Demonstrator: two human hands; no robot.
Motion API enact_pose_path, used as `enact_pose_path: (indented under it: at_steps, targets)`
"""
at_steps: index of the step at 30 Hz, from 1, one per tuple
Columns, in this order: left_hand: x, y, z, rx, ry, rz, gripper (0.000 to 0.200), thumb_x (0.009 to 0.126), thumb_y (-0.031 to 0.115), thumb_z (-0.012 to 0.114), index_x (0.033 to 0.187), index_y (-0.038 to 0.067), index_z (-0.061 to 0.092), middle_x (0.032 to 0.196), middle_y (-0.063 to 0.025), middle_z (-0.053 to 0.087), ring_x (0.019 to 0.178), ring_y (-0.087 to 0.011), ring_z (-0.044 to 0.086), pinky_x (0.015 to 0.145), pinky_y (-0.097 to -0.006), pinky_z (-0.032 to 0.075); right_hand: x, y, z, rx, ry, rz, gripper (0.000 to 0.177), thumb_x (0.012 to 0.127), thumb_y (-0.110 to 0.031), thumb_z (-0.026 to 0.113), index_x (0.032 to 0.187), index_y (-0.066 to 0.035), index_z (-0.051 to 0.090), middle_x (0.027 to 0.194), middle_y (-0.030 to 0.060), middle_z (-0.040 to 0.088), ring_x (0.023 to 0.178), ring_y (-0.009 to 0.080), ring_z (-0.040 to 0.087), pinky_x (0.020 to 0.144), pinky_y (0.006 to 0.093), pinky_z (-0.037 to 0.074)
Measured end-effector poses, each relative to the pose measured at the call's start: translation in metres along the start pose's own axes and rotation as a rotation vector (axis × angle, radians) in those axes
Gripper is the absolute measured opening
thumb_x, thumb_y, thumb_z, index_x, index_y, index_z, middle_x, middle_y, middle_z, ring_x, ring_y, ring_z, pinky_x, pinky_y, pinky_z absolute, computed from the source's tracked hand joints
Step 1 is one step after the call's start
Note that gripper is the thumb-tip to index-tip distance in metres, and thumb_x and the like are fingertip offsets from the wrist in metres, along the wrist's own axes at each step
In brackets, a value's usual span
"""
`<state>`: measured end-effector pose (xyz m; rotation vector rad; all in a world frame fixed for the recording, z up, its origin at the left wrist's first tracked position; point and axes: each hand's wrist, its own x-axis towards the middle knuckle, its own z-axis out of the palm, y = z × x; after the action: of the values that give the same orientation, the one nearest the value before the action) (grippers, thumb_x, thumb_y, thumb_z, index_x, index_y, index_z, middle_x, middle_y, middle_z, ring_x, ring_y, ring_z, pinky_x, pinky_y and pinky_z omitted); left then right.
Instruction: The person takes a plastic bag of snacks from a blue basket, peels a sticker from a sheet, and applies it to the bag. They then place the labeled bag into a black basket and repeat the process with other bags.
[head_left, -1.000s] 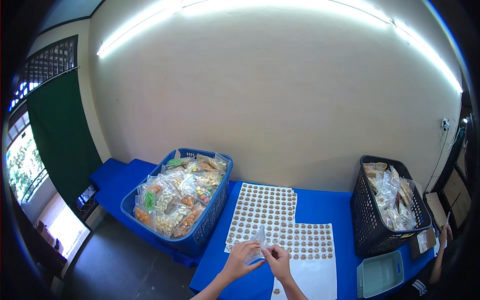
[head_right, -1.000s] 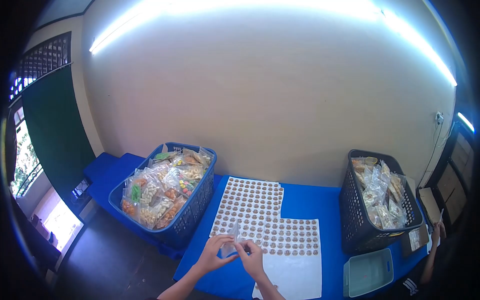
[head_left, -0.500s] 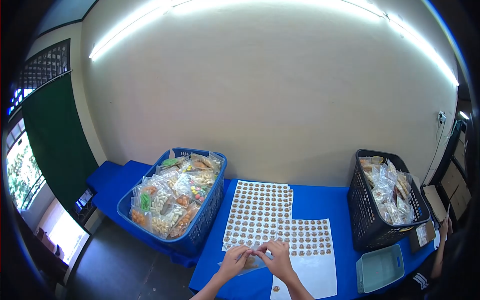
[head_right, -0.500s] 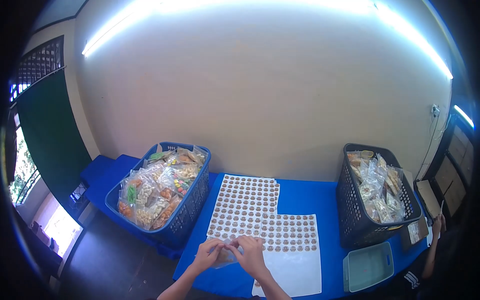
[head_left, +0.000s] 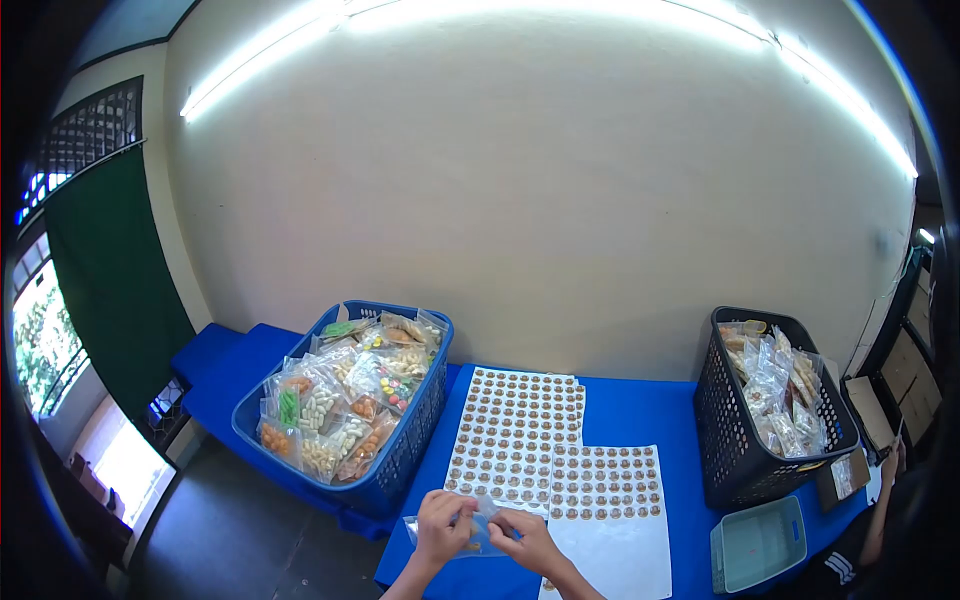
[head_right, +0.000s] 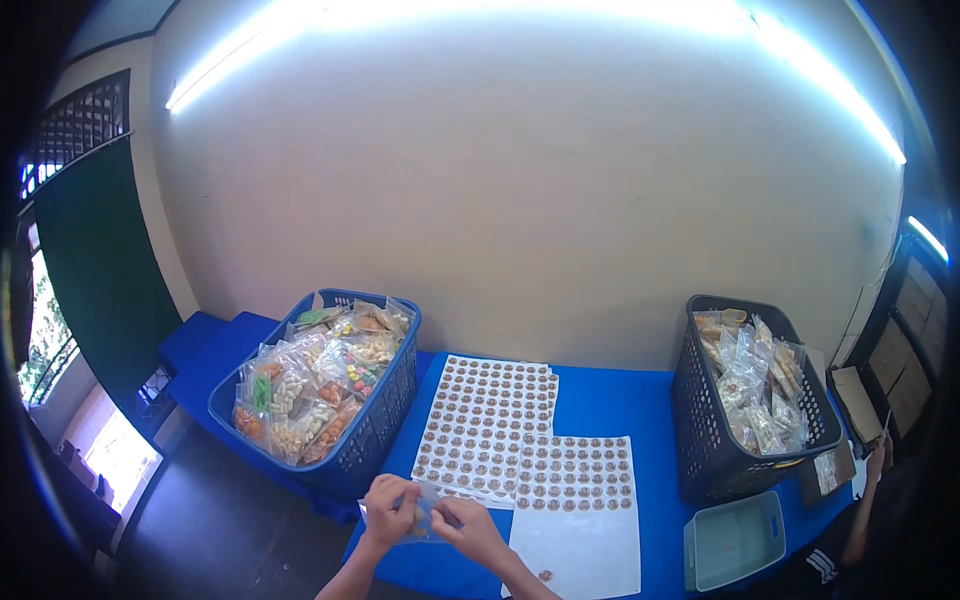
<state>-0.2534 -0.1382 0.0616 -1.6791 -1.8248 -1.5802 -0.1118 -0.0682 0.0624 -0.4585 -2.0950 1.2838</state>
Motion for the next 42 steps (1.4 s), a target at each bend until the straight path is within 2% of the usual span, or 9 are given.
enact_pose_path:
  at_steps: [9, 13, 15, 22, 27, 32, 35, 40, 42]
  targets:
    - [0.011, -0.007, -0.013, 0.023, 0.037, -0.182, 0.013, 0.077, 0.009, 0.057, 0.066, 0.003, 0.058, 0.063, -0.0071, 0.058, 0.06, -0.0225, 0.055, 0.061, -0.0316, 0.039, -0.011, 0.011, 0.004, 0.122, -0.116, 0.104, 0.013, 0.077, -0.013, 0.057, 0.076, 0.0, 0.054, 0.061, 0.0022, 0.051, 0.057, 0.0088, 0.046, 0.055, 0.0236, 0.039]
    - [0.023, -0.026, -0.028, -0.362, 0.354, -0.58, 0.029, 0.089, 0.017, 0.045, 0.064, 0.003, 0.048, 0.057, -0.0011, 0.046, 0.053, -0.0082, 0.043, 0.05, -0.0202, 0.033, -0.033, 0.057, -0.007, 0.16, -0.18, 0.261, 0.018, 0.081, -0.019, 0.057, 0.079, -0.002, 0.053, 0.066, 0.0007, 0.054, 0.063, 0.0082, 0.051, 0.059, 0.0235, 0.042]
    - [0.03, -0.021, -0.028, -0.327, 0.339, -0.49, 0.032, 0.092, 0.021, 0.039, 0.065, 0.004, 0.044, 0.057, 0.0023, 0.04, 0.054, -0.0034, 0.034, 0.05, -0.0168, 0.029, -0.04, 0.075, -0.011, 0.38, -0.151, 0.397, 0.021, 0.083, -0.024, 0.055, 0.087, -0.003, 0.054, 0.074, 0.0007, 0.055, 0.069, 0.009, 0.052, 0.064, 0.0231, 0.042]
    - [0.005, -0.02, 0.102, -2.065, -0.066, -0.803, 0.024, 0.089, 0.024, 0.041, 0.073, 0.007, 0.047, 0.059, -0.0006, 0.041, 0.054, -0.0124, 0.042, 0.078, -0.0363, 0.041, -0.068, 0.096, -0.041, 0.908, -0.156, 0.609, 0.039, 0.087, -0.033, 0.048, 0.112, -0.003, 0.048, 0.094, 0.0024, 0.055, 0.076, 0.0077, 0.049, 0.073, 0.0221, 0.041]
    - [-0.016, 0.011, 0.189, -2.091, -0.389, -1.033, 0.022, 0.09, 0.025, 0.037, 0.089, 0.006, 0.05, 0.078, -0.0048, 0.054, 0.067, -0.017, 0.051, 0.083, -0.0385, 0.041, -0.114, 0.06, -0.097, 0.986, 0.192, 0.574, 0.024, 0.085, -0.021, 0.054, 0.068, -0.004, 0.053, 0.061, 0.0002, 0.046, 0.057, 0.0092, 0.042, 0.054, 0.0237, 0.037]
    - [-0.044, 0.064, 0.254, -1.489, -0.647, -0.996, 0.06, 0.088, 0.049, 0.025, 0.127, 0.004, 0.027, 0.128, -0.019, 0.035, 0.114, -0.0341, 0.039, 0.091, -0.0465, 0.036, -0.191, 0.11, -0.168, 0.978, 0.527, 0.486, 0.02, 0.083, -0.023, 0.056, 0.078, -0.004, 0.055, 0.068, 0.0011, 0.051, 0.066, 0.0088, 0.049, 0.062, 0.0226, 0.041]
    - [-0.061, 0.092, 0.276, -1.449, -0.878, -1.069, 0.066, 0.085, 0.056, 0.031, 0.132, 0.01, 0.025, 0.132, -0.0084, 0.033, 0.119, -0.0249, 0.034, 0.097, -0.0431, 0.03, -0.225, 0.118, -0.205, 0.7, 0.606, 0.447, 0.02, 0.083, -0.024, 0.057, 0.078, -0.004, 0.057, 0.069, 0.0011, 0.054, 0.066, 0.0084, 0.05, 0.061, 0.0226, 0.041]
    - [-0.086, 0.137, 0.322, -1.617, -0.885, -1.159, 0.049, 0.088, 0.044, 0.039, 0.117, 0.005, 0.042, 0.108, -0.0097, 0.052, 0.098, -0.0217, 0.051, 0.083, -0.0358, 0.044, -0.264, 0.143, -0.237, 0.651, 0.614, 0.51, 0.023, 0.084, -0.027, 0.055, 0.08, -0.004, 0.058, 0.074, 0.0015, 0.057, 0.07, 0.0069, 0.05, 0.066, 0.0204, 0.04]
    - [-0.071, 0.167, 0.332, -1.733, -0.905, -1.193, 0.062, 0.087, 0.051, 0.028, 0.125, 0.002, 0.03, 0.123, -0.016, 0.039, 0.11, -0.0309, 0.041, 0.091, -0.043, 0.036, -0.267, 0.125, -0.246, 0.602, 0.714, 0.457, 0.02, 0.082, -0.024, 0.058, 0.078, -0.005, 0.059, 0.069, 0.001, 0.056, 0.065, 0.008, 0.05, 0.061, 0.0221, 0.041]
